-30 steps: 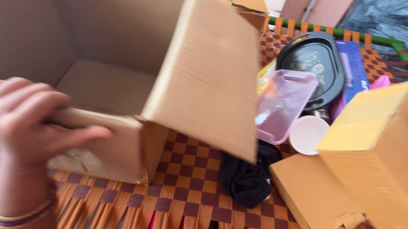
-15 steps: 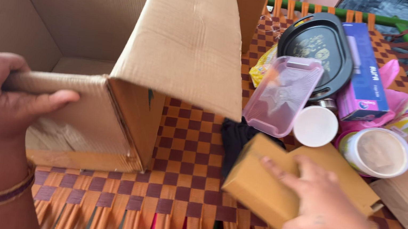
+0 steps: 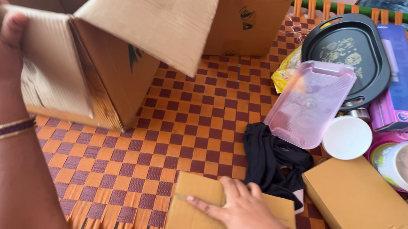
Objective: The person unpacks two cardboard boxes on a woven mat. They remove glass jars, a plastic spoon, a cloth, packaged pistachios, a pink plastic bag, metal tins, a plastic container, and several small boxes, placing each item on the mat. The person then closes the first box and opens the second, continuing to remove items until the box is empty.
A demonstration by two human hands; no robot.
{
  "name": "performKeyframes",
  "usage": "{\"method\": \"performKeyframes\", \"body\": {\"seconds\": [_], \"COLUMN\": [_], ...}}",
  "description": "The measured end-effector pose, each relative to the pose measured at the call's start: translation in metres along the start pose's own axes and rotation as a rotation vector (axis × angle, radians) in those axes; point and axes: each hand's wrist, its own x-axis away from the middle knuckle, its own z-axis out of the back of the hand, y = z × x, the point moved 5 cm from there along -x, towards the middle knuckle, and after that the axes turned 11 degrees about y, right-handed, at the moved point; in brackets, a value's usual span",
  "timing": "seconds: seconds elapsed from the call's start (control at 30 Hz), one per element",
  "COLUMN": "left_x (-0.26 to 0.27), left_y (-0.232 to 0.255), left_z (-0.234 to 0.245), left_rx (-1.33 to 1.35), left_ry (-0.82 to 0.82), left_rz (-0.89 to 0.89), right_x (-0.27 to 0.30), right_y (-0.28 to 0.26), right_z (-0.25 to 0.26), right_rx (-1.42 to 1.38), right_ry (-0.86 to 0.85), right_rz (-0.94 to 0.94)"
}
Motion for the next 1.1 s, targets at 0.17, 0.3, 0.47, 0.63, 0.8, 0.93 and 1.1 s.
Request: {"method": "performKeyframes", "body": {"seconds": [0.17, 0.3, 0.47, 0.63, 0.8, 0.93, 1.1], "left_x": [-0.030, -0.010, 0.078, 0.139, 0.191, 0.232, 0.247], "left_y": [-0.031, -0.032, 0.036, 0.132, 0.158, 0.185, 0.198], "left_z": [-0.038, -0.057, -0.052, -0.046, -0.071, -0.071, -0.063], "left_rx": [-0.266, -0.774, -0.850, -0.779, -0.193, 0.219, 0.111], "left_ry": [-0.099, -0.396, -0.200, -0.098, -0.916, -1.194, -1.317], "left_rz": [0.340, 0.316, -0.040, -0.242, 0.529, 0.763, 0.725], "right_x": [-0.026, -0.046, -0.072, -0.068, -0.035, 0.003, 0.001], "right_y": [-0.007, -0.004, 0.003, 0.018, 0.052, 0.128, 0.195], "right_z": [-0.009, -0.012, -0.016, -0.024, -0.009, 0.012, -0.042], "right_rx": [0.014, 0.079, 0.105, 0.060, -0.121, 0.000, -0.098], "right_ry": [0.053, 0.122, 0.250, 0.312, 0.517, 0.707, 0.202], "right_rz": [0.061, 0.076, 0.026, 0.029, 0.092, -0.349, -0.722]}}
